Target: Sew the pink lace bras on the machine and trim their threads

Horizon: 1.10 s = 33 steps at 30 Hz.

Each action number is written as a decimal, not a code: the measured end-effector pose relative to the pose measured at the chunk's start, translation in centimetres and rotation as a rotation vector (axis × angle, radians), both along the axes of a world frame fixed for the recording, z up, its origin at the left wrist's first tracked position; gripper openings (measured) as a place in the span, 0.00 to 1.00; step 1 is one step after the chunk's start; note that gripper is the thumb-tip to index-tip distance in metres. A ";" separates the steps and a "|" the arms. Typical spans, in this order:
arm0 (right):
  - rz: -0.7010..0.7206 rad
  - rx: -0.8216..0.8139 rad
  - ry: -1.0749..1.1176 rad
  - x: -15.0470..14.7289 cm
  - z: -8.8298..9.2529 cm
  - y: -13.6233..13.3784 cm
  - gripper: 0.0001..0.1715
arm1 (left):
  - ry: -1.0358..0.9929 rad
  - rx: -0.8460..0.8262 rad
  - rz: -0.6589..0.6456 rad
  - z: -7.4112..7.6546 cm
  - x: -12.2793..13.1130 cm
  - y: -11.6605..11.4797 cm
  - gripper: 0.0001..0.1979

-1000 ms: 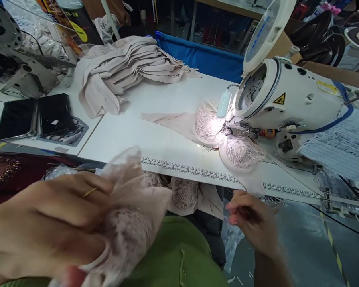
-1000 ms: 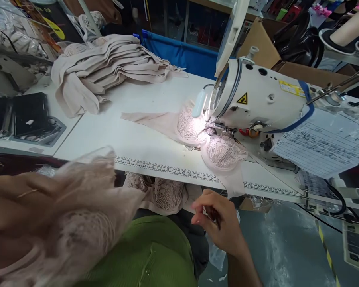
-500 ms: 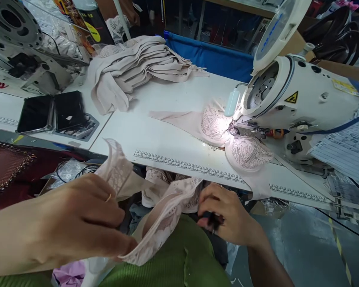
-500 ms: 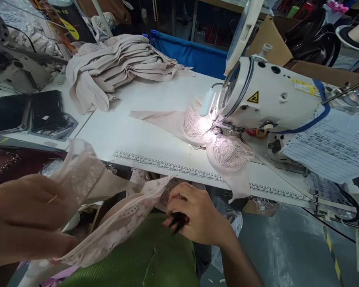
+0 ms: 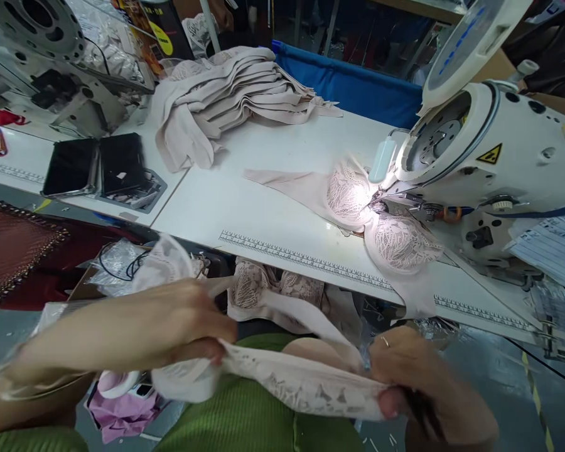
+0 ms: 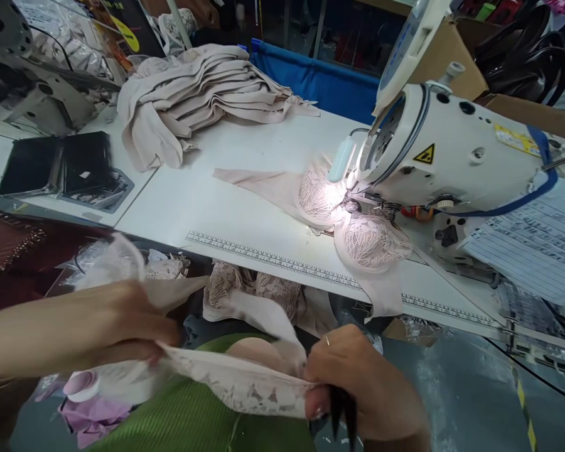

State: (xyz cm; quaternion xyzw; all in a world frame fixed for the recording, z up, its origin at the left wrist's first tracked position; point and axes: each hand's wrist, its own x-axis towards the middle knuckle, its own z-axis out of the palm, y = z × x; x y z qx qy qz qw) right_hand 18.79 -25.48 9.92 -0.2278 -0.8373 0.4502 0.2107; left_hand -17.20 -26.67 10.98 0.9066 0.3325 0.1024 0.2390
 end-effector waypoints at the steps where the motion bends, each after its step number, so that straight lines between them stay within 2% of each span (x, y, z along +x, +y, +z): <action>1: -0.012 -0.040 -0.016 0.4 -0.1 0.0 0.21 | -0.005 -0.165 -0.053 -1.0 0.5 0.8 0.12; 2: -0.045 -0.062 -0.067 0.5 -0.6 0.1 0.21 | 0.011 -0.284 -0.060 -2.3 1.1 1.7 0.11; 4: -0.189 -0.021 -0.264 0.1 -2.1 0.7 0.19 | 0.066 -0.352 -0.032 -5.6 2.7 3.5 0.08; 7: -0.492 0.247 -0.557 -0.9 -5.2 1.6 0.11 | 0.264 -0.253 0.057 -11.2 5.1 5.0 0.07; 9: -0.613 0.408 -0.604 -1.2 -6.8 1.8 0.08 | 0.329 -0.201 0.077 -14.2 6.4 4.8 0.10; 10: -0.647 0.453 -0.590 -1.2 -7.3 1.9 0.09 | 0.350 -0.166 0.089 -15.3 6.9 4.4 0.10; 12: -0.692 0.491 -0.531 -0.6 -7.7 2.0 0.11 | 0.369 -0.082 0.108 -16.5 7.8 3.5 0.10; 14: -0.717 0.500 -0.468 0.4 -7.5 2.6 0.12 | 0.312 0.103 0.026 -16.4 8.4 2.8 0.14; 16: -0.754 0.508 -0.428 1.6 -7.1 3.8 0.13 | 0.143 0.346 -0.174 -15.4 9.2 2.9 0.11; 18: -0.819 0.504 -0.408 3.0 -6.7 5.7 0.12 | -0.089 0.539 -0.399 -14.0 10.3 4.1 0.08; 20: -0.905 0.498 -0.428 4.1 -6.3 8.2 0.08 | -0.265 0.625 -0.524 -12.6 11.9 6.3 0.08; 22: -0.985 0.537 -0.528 5.1 -6.3 10.9 0.12 | -0.317 0.674 -0.466 -11.2 13.9 9.4 0.08; 24: -1.025 0.630 -0.685 5.9 -6.6 13.7 0.18 | -0.249 0.668 -0.250 -10.3 16.0 12.9 0.09; 26: -0.995 0.710 -0.810 6.7 -7.3 16.1 0.18 | -0.113 0.629 -0.122 -9.7 17.6 16.3 0.12; 27: -0.964 0.730 -0.844 7.1 -7.6 17.1 0.17 | -0.038 0.607 -0.118 -9.6 18.1 17.8 0.12; 29: -0.898 0.734 -0.861 7.9 -8.2 18.5 0.14 | 0.106 0.592 -0.197 -9.5 18.6 20.0 0.10; 31: -0.836 0.710 -0.844 8.6 -8.6 19.2 0.14 | 0.188 0.609 -0.297 -9.5 18.7 21.2 0.09; 33: -0.745 0.667 -0.821 9.0 -8.7 19.3 0.13 | 0.192 0.635 -0.317 -9.6 18.5 21.6 0.10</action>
